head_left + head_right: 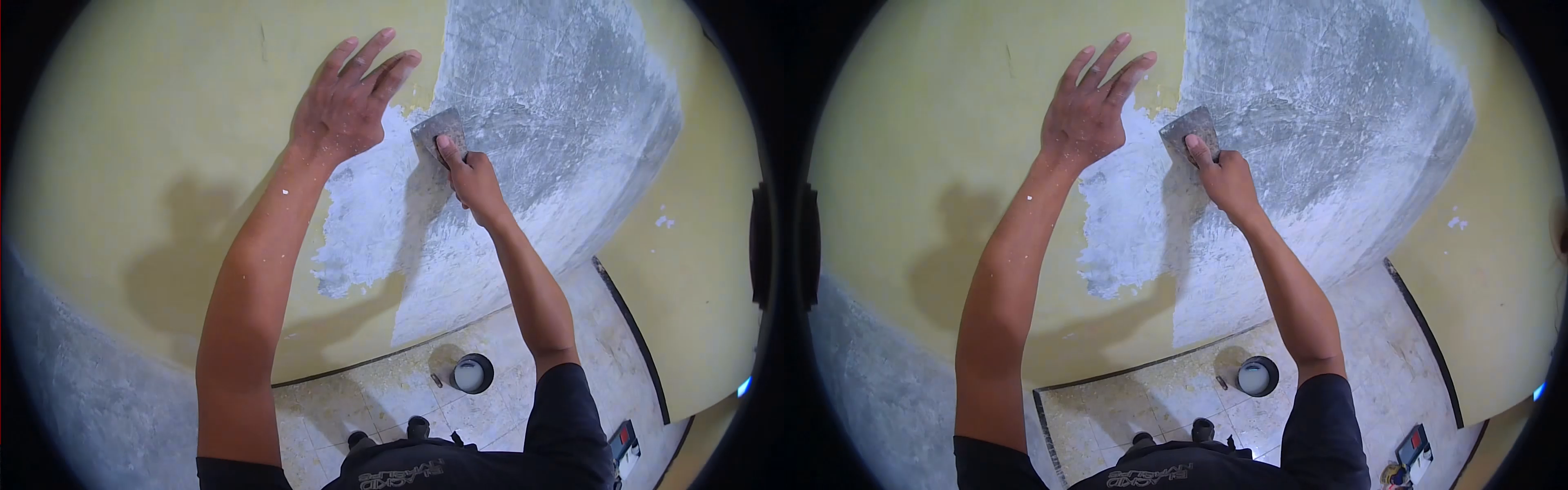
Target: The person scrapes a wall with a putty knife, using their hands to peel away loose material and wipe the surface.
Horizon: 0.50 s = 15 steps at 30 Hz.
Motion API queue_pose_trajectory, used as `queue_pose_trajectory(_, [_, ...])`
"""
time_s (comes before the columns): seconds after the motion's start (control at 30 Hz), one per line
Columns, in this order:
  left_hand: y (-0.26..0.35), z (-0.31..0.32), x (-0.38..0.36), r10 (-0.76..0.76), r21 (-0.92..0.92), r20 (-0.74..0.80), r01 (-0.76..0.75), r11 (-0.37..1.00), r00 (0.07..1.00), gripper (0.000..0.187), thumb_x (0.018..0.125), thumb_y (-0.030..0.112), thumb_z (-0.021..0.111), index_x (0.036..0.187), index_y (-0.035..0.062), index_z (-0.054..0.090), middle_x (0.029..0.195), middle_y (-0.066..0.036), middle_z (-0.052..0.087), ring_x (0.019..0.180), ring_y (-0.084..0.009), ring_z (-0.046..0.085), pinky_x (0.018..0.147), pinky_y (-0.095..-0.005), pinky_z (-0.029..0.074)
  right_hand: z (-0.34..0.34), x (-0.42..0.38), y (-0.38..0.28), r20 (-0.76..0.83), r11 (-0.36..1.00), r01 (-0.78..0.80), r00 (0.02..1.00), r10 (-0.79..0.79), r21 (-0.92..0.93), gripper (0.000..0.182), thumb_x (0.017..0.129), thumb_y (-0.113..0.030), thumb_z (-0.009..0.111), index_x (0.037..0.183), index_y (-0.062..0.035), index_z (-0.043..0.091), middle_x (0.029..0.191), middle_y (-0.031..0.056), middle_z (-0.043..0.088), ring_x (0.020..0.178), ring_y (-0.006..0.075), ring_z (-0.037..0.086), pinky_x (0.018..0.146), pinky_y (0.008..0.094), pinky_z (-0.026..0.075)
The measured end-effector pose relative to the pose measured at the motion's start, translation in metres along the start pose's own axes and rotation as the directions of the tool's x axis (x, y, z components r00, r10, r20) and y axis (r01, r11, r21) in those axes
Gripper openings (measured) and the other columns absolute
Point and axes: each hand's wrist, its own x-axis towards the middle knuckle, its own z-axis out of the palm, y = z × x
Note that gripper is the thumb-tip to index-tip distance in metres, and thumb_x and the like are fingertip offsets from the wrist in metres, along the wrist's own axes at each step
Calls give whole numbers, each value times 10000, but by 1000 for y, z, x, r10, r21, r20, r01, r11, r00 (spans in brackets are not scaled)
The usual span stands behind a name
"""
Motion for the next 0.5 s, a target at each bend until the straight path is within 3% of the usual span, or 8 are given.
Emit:
queue_pose_trajectory(0.03, [-1, 0, 0, -2, -15, -16, 1, 1000, 1000, 632, 772, -14, 491, 1363, 204, 438, 1361, 3, 499, 1316, -124, 387, 1115, -390, 258, 2, 1, 2, -24, 998, 35, 999, -34, 52, 646, 844, -640, 555, 561, -65, 476, 471, 7, 414, 355, 98, 385, 320, 268, 298])
queue_pose_trajectory(0.13, [-4, 0, -2, 9, -27, 16, -8, 1000, 1000, 633, 775, 0, 492, 1372, 200, 424, 1350, 15, 510, 1330, -125, 366, 1122, -381, 249, -6, -10, -18, 24, 993, -95, 995, 94, 77, 633, 849, -638, 551, 571, -74, 469, 478, -3, 402, 353, 93, 373, 320, 268, 292])
queue_pose_trajectory(0.27, [-7, 3, -2, 31, -43, -9, -32, 999, 999, 646, 785, 13, 488, 1396, 190, 381, 1318, 36, 539, 1342, -133, 347, 1129, -375, 242, -6, -8, -45, 12, 993, -106, 994, 106, 45, 622, 857, -632, 542, 579, -82, 461, 485, -8, 397, 351, 91, 360, 320, 269, 284])
queue_pose_trajectory(0.33, [-6, 2, -5, 34, -42, 2, -34, 999, 999, 649, 791, 17, 485, 1405, 187, 364, 1307, 45, 548, 1345, -136, 344, 1131, -377, 238, -5, -13, -38, 0, 990, -141, 990, 141, 23, 714, 850, -652, 523, 545, -8, 486, 486, 78, 469, 379, 172, 471, 342, 313, 369])
queue_pose_trajectory(0.37, [-7, 3, -5, 36, -50, -7, -36, 998, 999, 645, 798, 24, 480, 1409, 188, 356, 1302, 52, 551, 1345, -136, 343, 1134, -377, 236, -4, -19, -33, -15, 988, -154, 988, 155, 22, 714, 850, -652, 523, 545, -8, 486, 486, 78, 469, 379, 172, 471, 342, 313, 369])
queue_pose_trajectory(0.43, [-8, 5, -5, 24, -53, -27, -25, 998, 999, 640, 806, 31, 476, 1413, 189, 348, 1298, 59, 553, 1345, -136, 341, 1137, -377, 233, -4, -22, -31, -35, 985, -156, 987, 154, -74, 602, 878, -604, 531, 577, -90, 448, 491, -10, 398, 361, 86, 350, 328, 271, 281])
queue_pose_trajectory(0.5, [-8, 8, -5, 29, -58, -32, -31, 998, 999, 630, 812, 40, 473, 1411, 191, 351, 1302, 59, 549, 1346, -134, 336, 1142, -377, 228, -6, -13, -37, -38, 987, -143, 989, 140, -77, 595, 883, -591, 533, 578, -87, 448, 490, -8, 397, 364, 87, 353, 328, 271, 279])
